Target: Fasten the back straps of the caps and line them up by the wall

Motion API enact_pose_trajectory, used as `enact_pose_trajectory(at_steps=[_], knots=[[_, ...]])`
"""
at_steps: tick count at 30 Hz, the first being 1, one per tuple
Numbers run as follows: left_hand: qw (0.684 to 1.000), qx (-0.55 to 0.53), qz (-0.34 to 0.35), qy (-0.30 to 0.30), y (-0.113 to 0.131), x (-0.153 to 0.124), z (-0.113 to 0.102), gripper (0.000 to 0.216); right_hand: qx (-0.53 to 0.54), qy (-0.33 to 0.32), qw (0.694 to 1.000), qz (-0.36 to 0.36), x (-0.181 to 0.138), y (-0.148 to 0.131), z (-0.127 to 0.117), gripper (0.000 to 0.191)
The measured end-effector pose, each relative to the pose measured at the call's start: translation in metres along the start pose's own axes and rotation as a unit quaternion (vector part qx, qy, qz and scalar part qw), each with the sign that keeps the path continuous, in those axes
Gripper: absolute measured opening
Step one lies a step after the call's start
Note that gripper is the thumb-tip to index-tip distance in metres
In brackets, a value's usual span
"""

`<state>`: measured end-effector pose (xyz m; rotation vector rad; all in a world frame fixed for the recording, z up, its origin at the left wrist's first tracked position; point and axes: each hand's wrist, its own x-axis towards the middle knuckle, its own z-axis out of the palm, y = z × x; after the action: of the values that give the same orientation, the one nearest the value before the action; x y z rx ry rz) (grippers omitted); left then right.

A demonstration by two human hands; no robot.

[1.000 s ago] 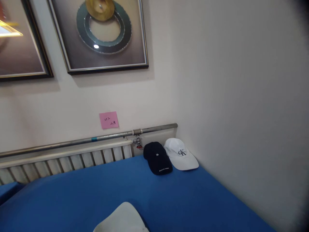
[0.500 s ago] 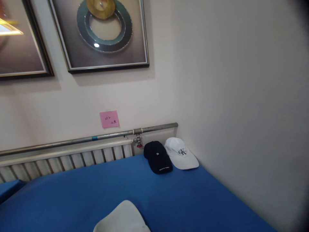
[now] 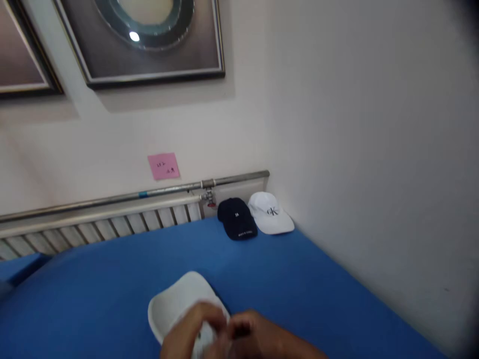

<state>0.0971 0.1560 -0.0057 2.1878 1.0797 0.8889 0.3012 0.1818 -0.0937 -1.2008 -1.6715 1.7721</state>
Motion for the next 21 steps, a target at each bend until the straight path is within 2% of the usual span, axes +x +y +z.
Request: enact_pose_trajectory(at_steps=[2, 4, 5, 9, 11, 15, 21], knots=[[0.997, 0.011, -0.073, -0.037, -0.010, -0.001, 0.008, 0.019, 0.046, -0.011, 0.999, 0.011, -0.007, -0.006, 0.004, 0.025], [0.982, 0.007, -0.139, -0.128, -0.017, -0.003, 0.013, 0.020, 0.056, -0.013, 0.998, -0.003, -0.013, -0.013, 0.006, 0.025], [0.975, -0.005, -0.157, -0.155, -0.019, -0.004, 0.013, 0.022, 0.053, -0.012, 0.998, -0.008, -0.016, -0.016, 0.006, 0.025], [0.961, -0.010, -0.151, -0.231, -0.019, -0.013, 0.011, 0.023, 0.044, -0.010, 0.998, -0.052, -0.025, -0.024, 0.006, 0.025], [0.956, -0.038, -0.143, -0.253, -0.020, -0.018, 0.009, 0.021, 0.036, -0.021, 0.997, -0.067, -0.030, -0.027, 0.004, 0.027], [0.931, -0.166, -0.158, -0.282, -0.033, -0.027, 0.001, 0.025, -0.008, -0.022, 0.995, -0.097, -0.039, -0.032, -0.008, 0.027], [0.906, -0.292, -0.170, -0.256, -0.049, -0.037, -0.017, 0.015, 0.031, -0.049, 0.992, -0.113, -0.048, -0.038, -0.016, 0.019]])
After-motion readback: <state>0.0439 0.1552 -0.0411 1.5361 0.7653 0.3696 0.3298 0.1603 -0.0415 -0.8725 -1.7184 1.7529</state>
